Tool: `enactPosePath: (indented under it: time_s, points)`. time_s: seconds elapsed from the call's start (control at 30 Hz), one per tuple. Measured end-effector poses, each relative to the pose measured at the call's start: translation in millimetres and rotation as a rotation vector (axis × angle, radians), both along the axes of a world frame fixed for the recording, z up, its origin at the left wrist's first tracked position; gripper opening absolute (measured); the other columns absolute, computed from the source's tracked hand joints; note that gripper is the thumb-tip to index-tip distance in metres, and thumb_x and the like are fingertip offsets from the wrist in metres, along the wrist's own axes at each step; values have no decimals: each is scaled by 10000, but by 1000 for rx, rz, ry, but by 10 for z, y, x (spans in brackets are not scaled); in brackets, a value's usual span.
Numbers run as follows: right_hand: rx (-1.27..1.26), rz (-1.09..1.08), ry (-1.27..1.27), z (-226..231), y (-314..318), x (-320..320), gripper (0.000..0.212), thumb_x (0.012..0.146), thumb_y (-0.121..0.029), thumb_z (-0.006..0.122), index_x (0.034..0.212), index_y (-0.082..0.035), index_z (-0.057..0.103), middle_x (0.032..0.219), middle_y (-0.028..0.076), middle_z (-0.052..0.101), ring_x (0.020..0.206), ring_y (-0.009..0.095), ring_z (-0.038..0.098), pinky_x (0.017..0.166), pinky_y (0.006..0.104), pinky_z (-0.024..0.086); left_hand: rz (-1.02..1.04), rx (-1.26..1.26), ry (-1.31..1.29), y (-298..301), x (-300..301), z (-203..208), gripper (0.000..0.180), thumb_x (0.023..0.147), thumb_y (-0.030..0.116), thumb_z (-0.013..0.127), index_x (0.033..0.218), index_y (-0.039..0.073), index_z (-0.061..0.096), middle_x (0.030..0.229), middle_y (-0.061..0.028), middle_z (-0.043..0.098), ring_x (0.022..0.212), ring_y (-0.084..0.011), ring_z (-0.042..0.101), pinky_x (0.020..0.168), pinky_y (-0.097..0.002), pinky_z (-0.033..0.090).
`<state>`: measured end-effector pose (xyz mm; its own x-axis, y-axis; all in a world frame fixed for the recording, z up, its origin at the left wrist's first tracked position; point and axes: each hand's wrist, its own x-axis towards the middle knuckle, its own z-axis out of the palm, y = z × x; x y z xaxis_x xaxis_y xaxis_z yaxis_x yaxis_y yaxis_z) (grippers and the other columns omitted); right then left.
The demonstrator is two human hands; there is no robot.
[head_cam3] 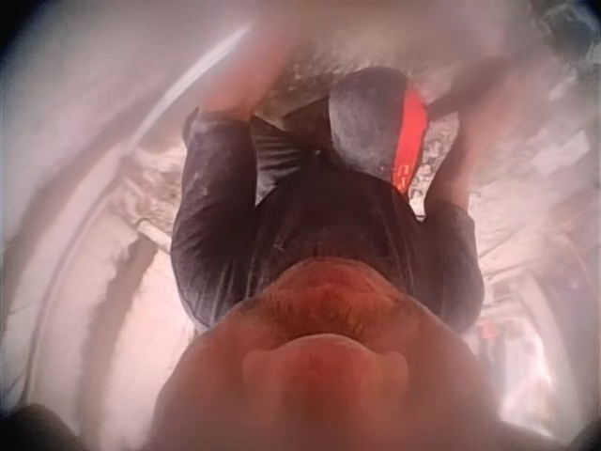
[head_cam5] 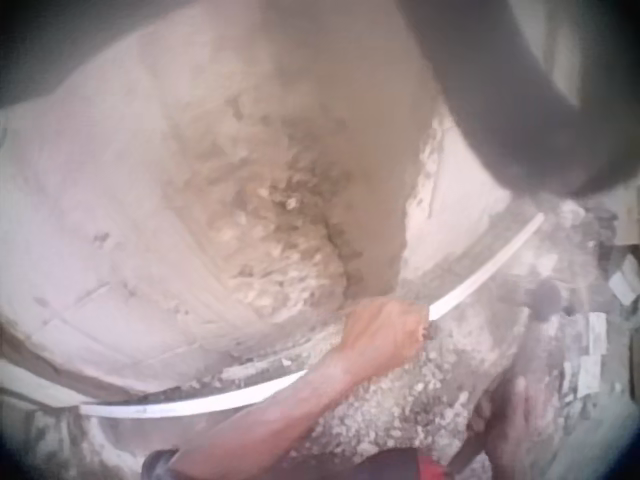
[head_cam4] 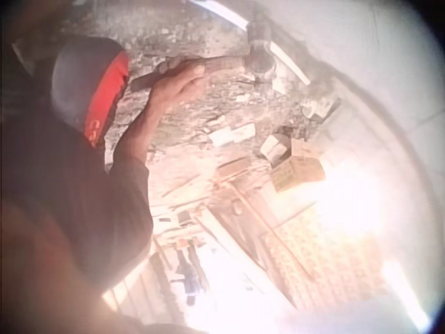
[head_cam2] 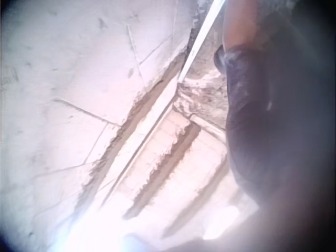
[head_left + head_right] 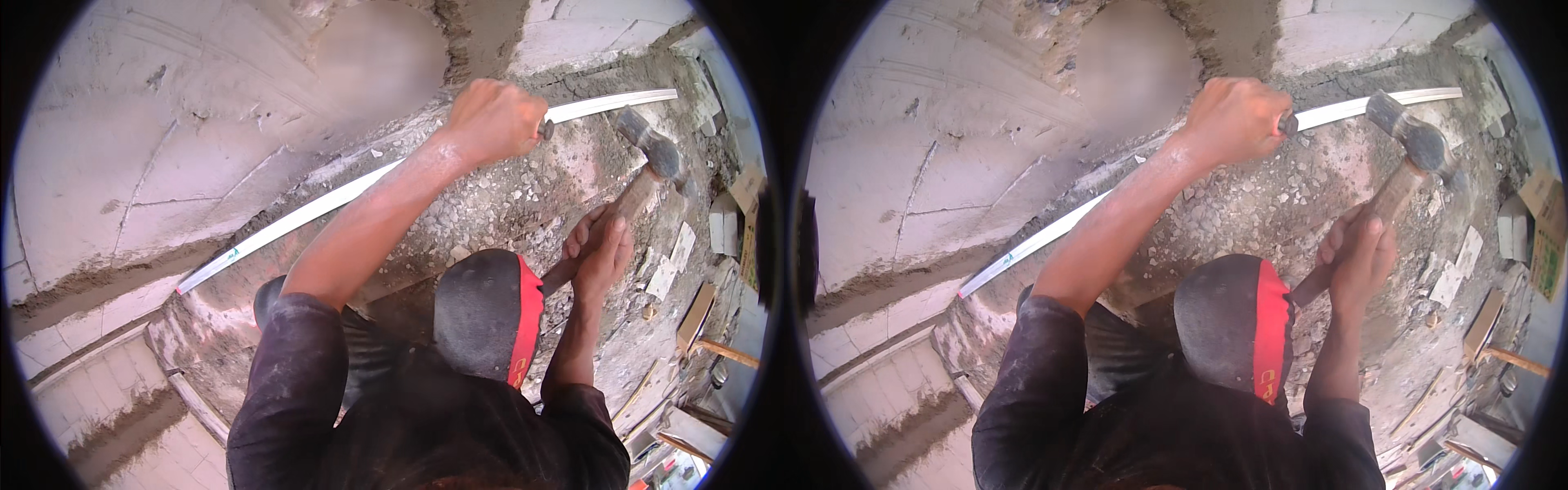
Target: The person uses a hammer and a chisel to remove sections of concrete from a wall.
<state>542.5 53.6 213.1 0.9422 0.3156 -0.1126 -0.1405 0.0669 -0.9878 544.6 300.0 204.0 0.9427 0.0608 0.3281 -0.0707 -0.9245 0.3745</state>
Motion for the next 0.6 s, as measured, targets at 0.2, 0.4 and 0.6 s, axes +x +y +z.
enactPosePath:
  time_s: [0.2,0.4,0.6]
  points:
    - [26,-8,45,85,-28,-1,467,1010,-492,476,969,-27,495,625,35,461,468,116,455,407,257,380,149,-23,129,210,131,30,156,753,269,743,756,132,668,756,-100,695,759,-324,686,679,-454,518]
    - [2,-15,30,299,-143,201,440,997,-475,514,1000,-36,521,641,28,461,468,109,469,396,254,371,302,-22,170,212,204,-70,173,772,284,741,742,125,680,768,-116,705,778,-334,689,702,-453,517]
    - [107,-184,-142,481,-186,644,339,1031,-360,439,1051,-38,542,672,12,492,478,93,462,393,257,382,323,11,49,205,248,-86,96,756,248,731,769,153,739,755,-123,712,740,-311,703,682,-439,533]
